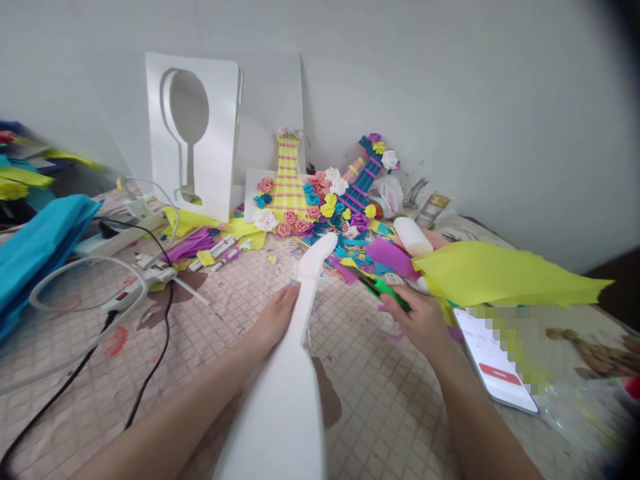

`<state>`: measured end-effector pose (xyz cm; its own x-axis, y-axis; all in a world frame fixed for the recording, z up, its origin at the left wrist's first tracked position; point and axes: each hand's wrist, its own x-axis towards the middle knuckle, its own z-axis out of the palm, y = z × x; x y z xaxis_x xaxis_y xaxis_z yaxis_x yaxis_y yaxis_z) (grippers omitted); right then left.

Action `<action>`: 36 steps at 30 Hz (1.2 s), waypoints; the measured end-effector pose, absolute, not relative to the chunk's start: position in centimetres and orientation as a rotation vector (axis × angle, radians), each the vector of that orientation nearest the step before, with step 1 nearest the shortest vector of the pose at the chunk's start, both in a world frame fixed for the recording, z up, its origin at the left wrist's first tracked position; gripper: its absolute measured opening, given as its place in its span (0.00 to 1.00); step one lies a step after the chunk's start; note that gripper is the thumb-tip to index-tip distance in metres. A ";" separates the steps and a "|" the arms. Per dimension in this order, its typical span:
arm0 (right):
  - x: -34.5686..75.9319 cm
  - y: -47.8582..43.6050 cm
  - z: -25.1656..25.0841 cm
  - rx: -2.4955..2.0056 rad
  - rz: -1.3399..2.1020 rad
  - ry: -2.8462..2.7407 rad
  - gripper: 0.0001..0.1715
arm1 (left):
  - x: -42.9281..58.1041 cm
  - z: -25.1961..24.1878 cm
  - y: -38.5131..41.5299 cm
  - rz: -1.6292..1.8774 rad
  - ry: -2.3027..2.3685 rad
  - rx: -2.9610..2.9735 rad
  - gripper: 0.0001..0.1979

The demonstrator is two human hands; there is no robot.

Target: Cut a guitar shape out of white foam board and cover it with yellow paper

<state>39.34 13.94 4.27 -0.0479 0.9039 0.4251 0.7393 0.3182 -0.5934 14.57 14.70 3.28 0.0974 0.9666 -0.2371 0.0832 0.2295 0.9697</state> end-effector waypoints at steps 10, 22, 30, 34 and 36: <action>34.0 14.0 2.7 -1.223 1.384 -1.196 0.27 | 15.1 3.8 13.8 0.949 1.387 1.423 0.16; 38.1 15.9 3.0 -1.383 0.914 -0.967 0.19 | 14.2 3.5 14.7 0.895 1.356 1.345 0.12; 36.3 15.2 3.0 -1.300 1.082 -1.081 0.23 | 14.0 3.7 14.8 0.927 1.208 1.292 0.13; 34.7 14.1 3.0 -1.222 1.319 -1.171 0.23 | 14.0 3.5 14.9 0.931 1.150 1.249 0.15; 34.2 13.7 3.0 -1.198 1.364 -1.233 0.22 | 14.0 3.5 14.9 0.934 1.139 1.213 0.15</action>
